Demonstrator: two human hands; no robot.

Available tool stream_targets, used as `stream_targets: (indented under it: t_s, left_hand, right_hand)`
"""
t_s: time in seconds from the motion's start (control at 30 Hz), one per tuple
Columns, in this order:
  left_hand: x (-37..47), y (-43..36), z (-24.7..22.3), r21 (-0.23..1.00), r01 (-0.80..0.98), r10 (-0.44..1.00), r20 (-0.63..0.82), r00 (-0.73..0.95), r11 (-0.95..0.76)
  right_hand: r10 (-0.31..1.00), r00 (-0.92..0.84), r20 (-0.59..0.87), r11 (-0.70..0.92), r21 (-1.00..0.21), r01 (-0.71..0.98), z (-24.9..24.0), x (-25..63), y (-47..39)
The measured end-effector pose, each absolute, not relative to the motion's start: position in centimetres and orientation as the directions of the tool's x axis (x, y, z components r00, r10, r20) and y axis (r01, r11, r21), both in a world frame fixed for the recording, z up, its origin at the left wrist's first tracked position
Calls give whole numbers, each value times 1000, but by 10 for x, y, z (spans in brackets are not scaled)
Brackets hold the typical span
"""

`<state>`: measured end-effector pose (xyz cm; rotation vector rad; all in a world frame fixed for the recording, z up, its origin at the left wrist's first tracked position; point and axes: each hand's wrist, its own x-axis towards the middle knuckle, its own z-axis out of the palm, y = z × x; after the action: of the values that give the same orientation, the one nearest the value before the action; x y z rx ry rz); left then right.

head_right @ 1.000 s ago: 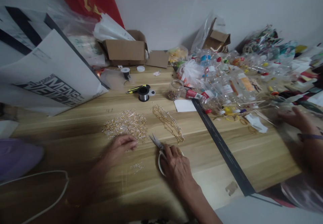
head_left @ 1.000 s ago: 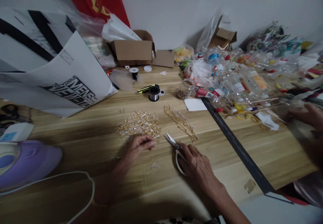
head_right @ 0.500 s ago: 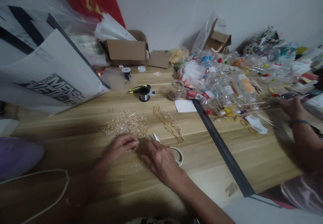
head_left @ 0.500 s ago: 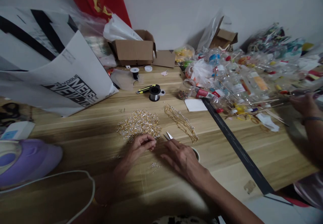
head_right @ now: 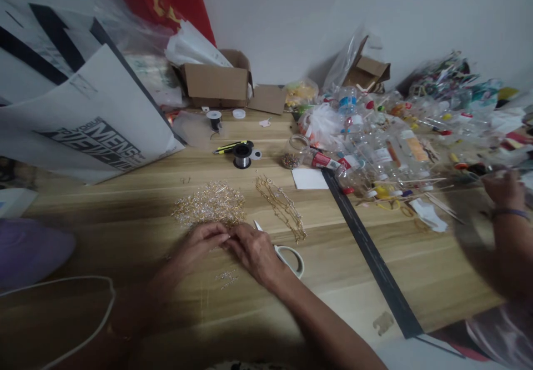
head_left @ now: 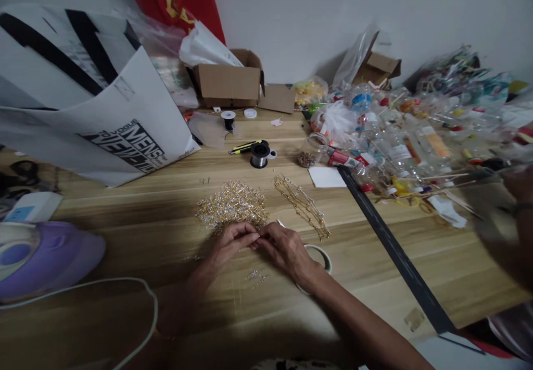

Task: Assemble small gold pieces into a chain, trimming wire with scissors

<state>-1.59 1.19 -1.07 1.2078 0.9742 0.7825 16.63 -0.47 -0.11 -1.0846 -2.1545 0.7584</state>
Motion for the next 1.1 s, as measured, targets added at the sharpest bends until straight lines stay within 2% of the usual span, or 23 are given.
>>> stream_targets:
  t_s: [0.23,0.63,0.83,1.1]
  left_hand:
    - [-14,11,-8,970,9,897,-229,378,243]
    - [-12,10,-3,979,105,916,-199,349,173]
    - [-10,9,-5,983,113,932,-172,320,142]
    - [-8,8,-9,983,104,930,-180,320,154]
  right_hand:
    - [838,-468,282,496,-750,437,-6,168,-4]
    - [837,-470,282,504,-732,459,-3,168,-9]
    - [820,-482,308,546,-675,497,-5,167,-11]
    - [777,-521,353,626,-517,583,-6,165,-12]
